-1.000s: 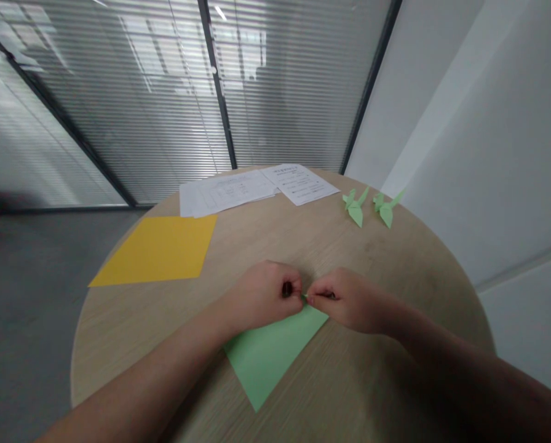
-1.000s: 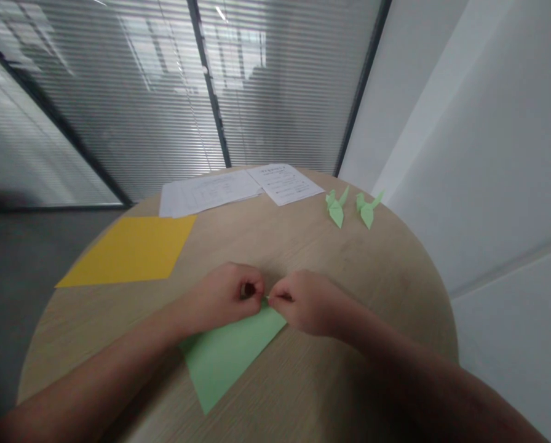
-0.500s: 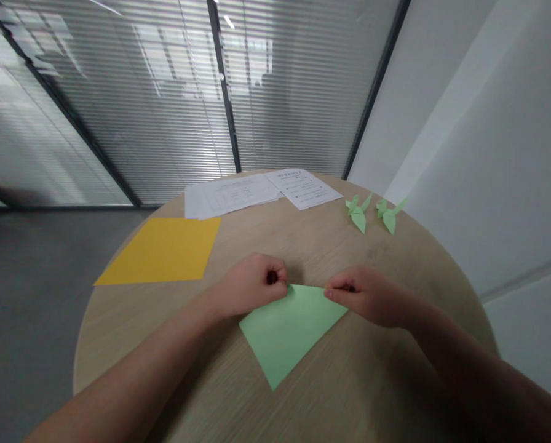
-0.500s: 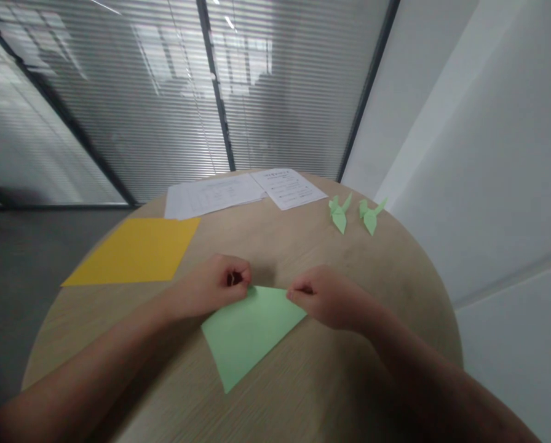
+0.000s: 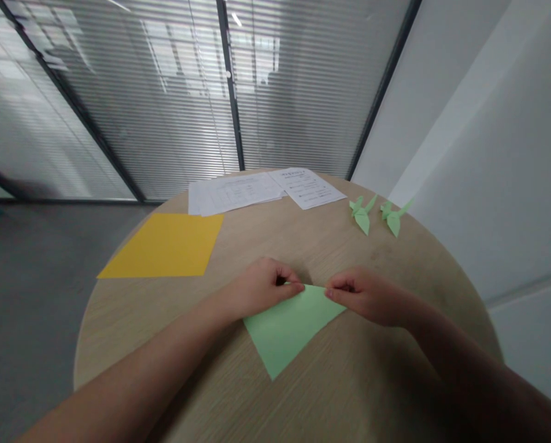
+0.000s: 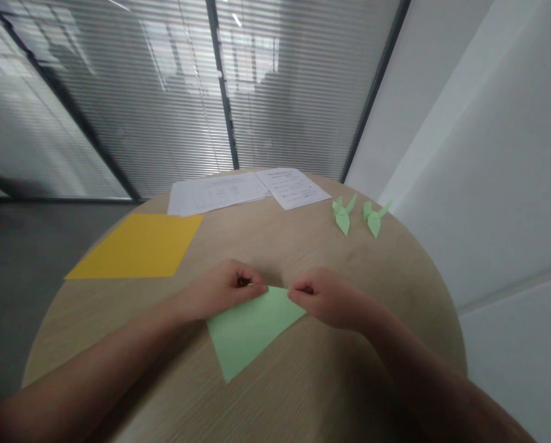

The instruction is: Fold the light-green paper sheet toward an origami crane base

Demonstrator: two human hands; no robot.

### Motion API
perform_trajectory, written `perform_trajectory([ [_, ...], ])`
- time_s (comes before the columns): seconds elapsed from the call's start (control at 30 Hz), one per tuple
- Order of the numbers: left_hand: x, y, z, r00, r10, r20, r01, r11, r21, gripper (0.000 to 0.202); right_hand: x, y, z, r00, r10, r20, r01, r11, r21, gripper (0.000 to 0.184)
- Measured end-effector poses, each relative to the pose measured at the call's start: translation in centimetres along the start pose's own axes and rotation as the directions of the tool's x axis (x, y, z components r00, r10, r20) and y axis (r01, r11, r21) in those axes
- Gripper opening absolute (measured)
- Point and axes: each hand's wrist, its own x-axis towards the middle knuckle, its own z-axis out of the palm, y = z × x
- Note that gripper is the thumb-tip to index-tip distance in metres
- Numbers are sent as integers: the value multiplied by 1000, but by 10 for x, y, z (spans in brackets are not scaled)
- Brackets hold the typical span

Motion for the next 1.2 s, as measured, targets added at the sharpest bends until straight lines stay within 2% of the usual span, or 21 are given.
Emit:
perform_trajectory([
  [0.13, 0, 5, 7, 1000, -21, -5, 22, 997, 77, 30, 0, -4, 5, 998, -38, -49, 38, 999, 5, 26],
  [0.37, -1, 12, 14, 1000, -23, 0, 23, 984, 179, 28, 3, -22, 26, 978, -26, -207, -37, 955, -296, 20],
  [0.73, -5, 13, 12, 1000, 26, 3, -26, 984, 178, 25, 0, -22, 25, 976, -9, -217, -55, 955, -290, 17],
  [1.03, -7, 8, -8, 998, -11, -54, 19, 989, 144, 29, 0, -12, 11, 967, 0, -255, -89, 937, -337, 24],
  [1.2, -7, -1, -23, 996, -52, -76, 58, 995, 84, 32, -3, 0, -3, 960, 41, -278, -140, 928, -345, 23],
])
